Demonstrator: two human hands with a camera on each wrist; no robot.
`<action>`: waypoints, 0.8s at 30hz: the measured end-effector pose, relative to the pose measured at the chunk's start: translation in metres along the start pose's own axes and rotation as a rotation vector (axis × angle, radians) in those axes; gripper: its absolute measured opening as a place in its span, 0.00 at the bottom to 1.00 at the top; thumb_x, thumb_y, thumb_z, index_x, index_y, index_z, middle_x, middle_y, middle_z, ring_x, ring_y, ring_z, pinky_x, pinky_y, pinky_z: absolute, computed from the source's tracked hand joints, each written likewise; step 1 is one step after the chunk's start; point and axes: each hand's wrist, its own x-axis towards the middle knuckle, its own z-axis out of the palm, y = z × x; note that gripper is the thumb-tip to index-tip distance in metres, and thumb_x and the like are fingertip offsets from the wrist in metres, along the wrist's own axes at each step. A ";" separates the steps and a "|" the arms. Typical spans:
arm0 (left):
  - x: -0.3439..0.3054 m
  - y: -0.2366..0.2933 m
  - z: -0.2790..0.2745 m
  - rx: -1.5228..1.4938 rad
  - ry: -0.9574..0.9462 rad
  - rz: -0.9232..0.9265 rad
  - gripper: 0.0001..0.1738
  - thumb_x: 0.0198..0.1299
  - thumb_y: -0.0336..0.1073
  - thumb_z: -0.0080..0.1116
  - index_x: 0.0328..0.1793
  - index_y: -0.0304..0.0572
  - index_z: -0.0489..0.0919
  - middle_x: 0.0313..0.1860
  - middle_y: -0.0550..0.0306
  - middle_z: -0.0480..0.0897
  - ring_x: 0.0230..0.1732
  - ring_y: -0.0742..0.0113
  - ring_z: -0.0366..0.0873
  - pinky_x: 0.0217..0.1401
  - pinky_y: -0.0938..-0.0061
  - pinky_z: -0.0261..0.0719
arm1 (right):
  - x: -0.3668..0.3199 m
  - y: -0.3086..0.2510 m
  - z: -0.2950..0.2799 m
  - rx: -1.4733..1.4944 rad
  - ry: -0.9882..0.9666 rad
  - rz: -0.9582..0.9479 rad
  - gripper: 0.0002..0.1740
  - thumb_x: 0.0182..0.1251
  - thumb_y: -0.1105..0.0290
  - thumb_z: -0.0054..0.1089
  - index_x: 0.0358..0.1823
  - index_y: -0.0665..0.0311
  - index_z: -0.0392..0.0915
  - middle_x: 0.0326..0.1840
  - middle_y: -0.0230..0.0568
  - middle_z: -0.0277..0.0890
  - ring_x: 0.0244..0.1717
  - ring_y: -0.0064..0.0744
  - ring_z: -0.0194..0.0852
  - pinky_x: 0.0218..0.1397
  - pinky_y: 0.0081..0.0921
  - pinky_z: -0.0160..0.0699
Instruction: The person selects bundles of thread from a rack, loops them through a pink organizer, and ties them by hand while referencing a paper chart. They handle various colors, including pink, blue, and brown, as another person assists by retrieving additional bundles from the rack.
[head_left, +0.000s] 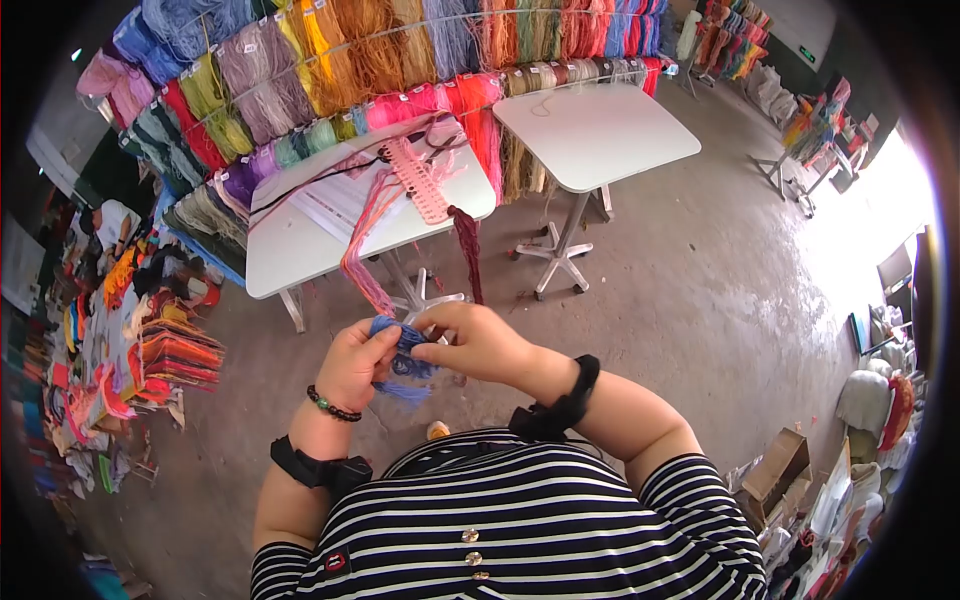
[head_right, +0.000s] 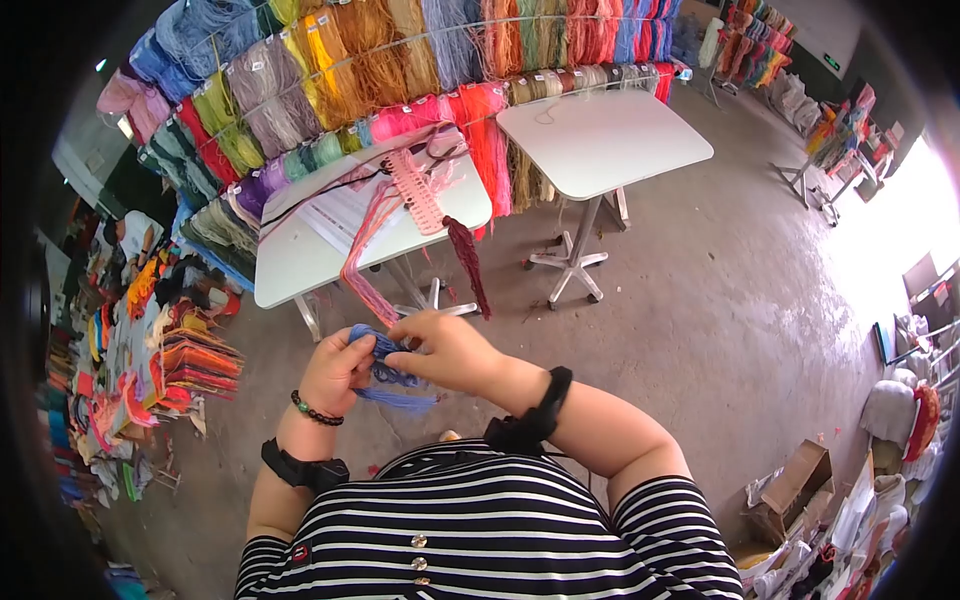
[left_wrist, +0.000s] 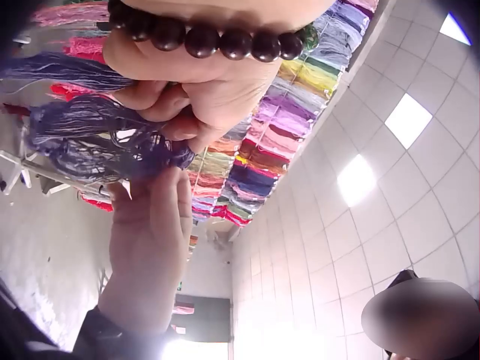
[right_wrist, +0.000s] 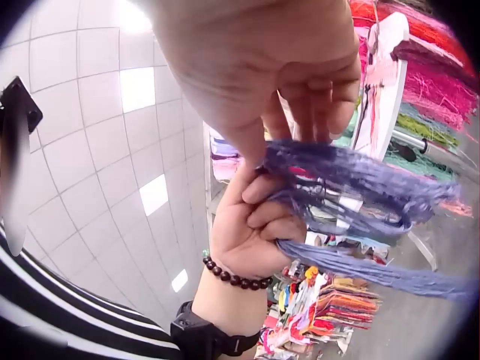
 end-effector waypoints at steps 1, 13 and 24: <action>0.000 0.000 0.001 0.026 0.012 0.018 0.06 0.61 0.38 0.61 0.35 0.47 0.78 0.20 0.75 0.68 0.17 0.86 0.55 0.19 0.86 0.50 | 0.003 0.003 0.004 0.002 -0.052 0.016 0.12 0.63 0.66 0.60 0.41 0.68 0.79 0.33 0.45 0.79 0.32 0.36 0.77 0.38 0.30 0.73; -0.028 -0.080 -0.094 0.468 -0.097 -0.078 0.13 0.62 0.44 0.60 0.40 0.43 0.80 0.27 0.67 0.78 0.27 0.79 0.70 0.32 0.81 0.70 | -0.158 0.116 -0.029 0.104 -0.714 0.729 0.39 0.69 0.37 0.42 0.65 0.63 0.67 0.60 0.46 0.73 0.58 0.38 0.71 0.60 0.35 0.69; -0.103 -0.156 -0.139 0.247 -0.271 -0.710 0.19 0.68 0.49 0.51 0.47 0.39 0.77 0.34 0.65 0.79 0.33 0.80 0.73 0.36 0.83 0.75 | -0.214 0.080 -0.035 0.399 -0.370 1.137 0.22 0.72 0.58 0.45 0.58 0.65 0.74 0.55 0.45 0.78 0.52 0.37 0.76 0.57 0.30 0.72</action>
